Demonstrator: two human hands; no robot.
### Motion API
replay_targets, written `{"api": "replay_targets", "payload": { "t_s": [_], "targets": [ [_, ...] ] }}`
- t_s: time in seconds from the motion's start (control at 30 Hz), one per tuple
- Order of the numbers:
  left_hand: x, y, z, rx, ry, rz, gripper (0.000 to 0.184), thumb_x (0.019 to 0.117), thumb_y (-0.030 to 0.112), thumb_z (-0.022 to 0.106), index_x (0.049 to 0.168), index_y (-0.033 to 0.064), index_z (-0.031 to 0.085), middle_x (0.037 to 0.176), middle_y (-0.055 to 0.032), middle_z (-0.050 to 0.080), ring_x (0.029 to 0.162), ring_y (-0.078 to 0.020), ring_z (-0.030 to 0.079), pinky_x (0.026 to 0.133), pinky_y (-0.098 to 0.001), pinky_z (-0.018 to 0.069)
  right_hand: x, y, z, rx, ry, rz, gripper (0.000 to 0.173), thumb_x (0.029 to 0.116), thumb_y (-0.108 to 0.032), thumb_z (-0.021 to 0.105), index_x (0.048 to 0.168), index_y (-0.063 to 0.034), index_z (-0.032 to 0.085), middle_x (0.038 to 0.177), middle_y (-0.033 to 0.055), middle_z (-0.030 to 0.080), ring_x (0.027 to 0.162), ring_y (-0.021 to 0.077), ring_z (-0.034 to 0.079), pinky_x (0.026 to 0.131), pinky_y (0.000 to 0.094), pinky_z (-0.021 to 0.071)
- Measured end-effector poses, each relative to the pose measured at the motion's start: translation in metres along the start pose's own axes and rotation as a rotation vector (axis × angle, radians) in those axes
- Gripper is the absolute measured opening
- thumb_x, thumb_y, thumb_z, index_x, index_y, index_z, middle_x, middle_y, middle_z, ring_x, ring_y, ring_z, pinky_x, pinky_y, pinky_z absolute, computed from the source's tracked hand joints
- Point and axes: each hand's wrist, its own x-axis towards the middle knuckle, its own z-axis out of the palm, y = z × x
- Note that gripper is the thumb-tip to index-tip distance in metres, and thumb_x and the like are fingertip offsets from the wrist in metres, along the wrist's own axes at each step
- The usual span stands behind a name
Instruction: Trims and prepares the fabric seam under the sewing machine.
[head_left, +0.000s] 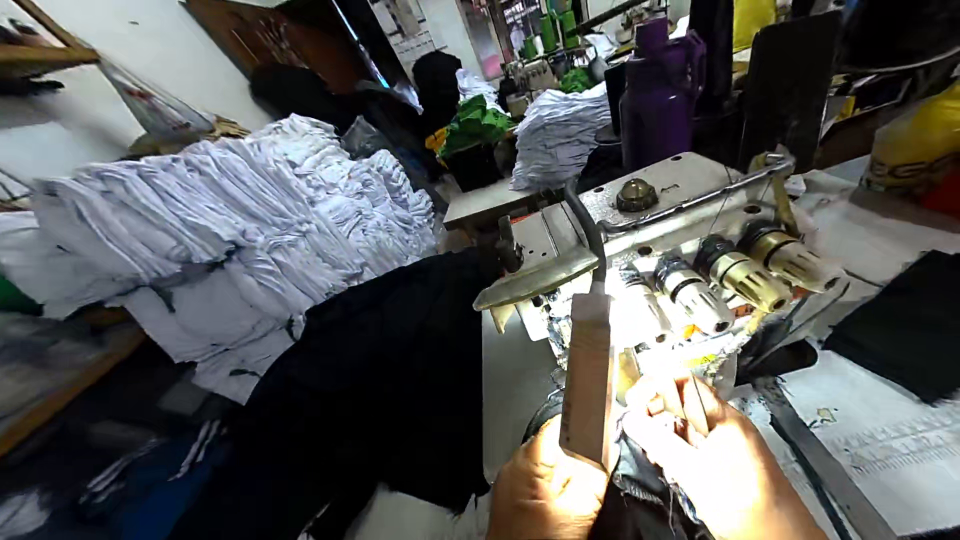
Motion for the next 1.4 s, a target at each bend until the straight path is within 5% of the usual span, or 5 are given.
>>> {"api": "replay_targets", "payload": {
  "t_s": [0.63, 0.9, 1.03, 1.23, 1.4],
  "targets": [
    [-0.004, -0.025, 0.002, -0.158, 0.021, 0.222, 0.016, 0.0816, -0.003, 0.073, 0.075, 0.0103, 0.069, 0.089, 0.0150, 0.071, 0.093, 0.0111, 0.063, 0.086, -0.0111, 0.0526, -0.004, 0.008, -0.008, 0.056, -0.033, -0.071, 0.005, 0.0871, -0.009, 0.067, 0.091, -0.0071, 0.067, 0.075, -0.0095, 0.059, 0.063, -0.0120, 0.051, 0.057, 0.0048, 0.0430],
    [-0.001, -0.014, 0.002, -0.663, -0.065, -0.005, 0.035, 0.0927, -0.014, 0.047, 0.117, 0.0092, 0.056, 0.095, 0.0118, 0.074, 0.081, 0.0013, 0.070, 0.076, -0.0183, 0.0597, -0.005, 0.002, -0.013, -0.067, -0.071, -0.168, 0.013, 0.0894, -0.011, 0.067, 0.095, -0.0008, 0.073, 0.079, 0.0007, 0.067, 0.070, -0.0090, 0.055, 0.066, 0.0052, 0.0447],
    [0.001, -0.012, -0.002, -0.614, -0.136, -0.002, 0.054, 0.0845, -0.018, 0.055, 0.135, -0.0032, 0.043, 0.113, 0.0111, 0.070, 0.102, 0.0011, 0.068, 0.093, -0.0212, 0.0566, -0.008, 0.000, -0.012, -0.040, -0.084, -0.146, 0.012, 0.0879, -0.006, 0.067, 0.094, 0.0027, 0.071, 0.078, 0.0018, 0.065, 0.069, -0.0086, 0.054, 0.065, 0.0055, 0.0444],
    [-0.001, -0.018, 0.000, -0.612, -0.107, 0.036, 0.049, 0.0845, -0.019, 0.058, 0.128, 0.0030, 0.056, 0.108, 0.0143, 0.073, 0.102, 0.0011, 0.069, 0.095, -0.0224, 0.0562, -0.011, -0.005, -0.018, -0.009, -0.072, -0.043, 0.014, 0.0902, -0.004, 0.063, 0.099, 0.0037, 0.071, 0.090, 0.0016, 0.067, 0.079, -0.0083, 0.056, 0.072, 0.0079, 0.0475],
    [-0.003, -0.018, 0.003, -0.613, -0.087, 0.048, 0.049, 0.0833, -0.019, 0.062, 0.125, 0.0066, 0.057, 0.108, 0.0155, 0.074, 0.101, 0.0017, 0.069, 0.094, -0.0222, 0.0572, -0.019, -0.016, -0.048, -0.081, -0.235, -0.175, 0.037, 0.1082, -0.015, 0.042, 0.121, 0.0134, 0.063, 0.104, 0.0191, 0.065, 0.100, 0.0086, 0.058, 0.090, 0.0213, 0.0479]
  ]
}}
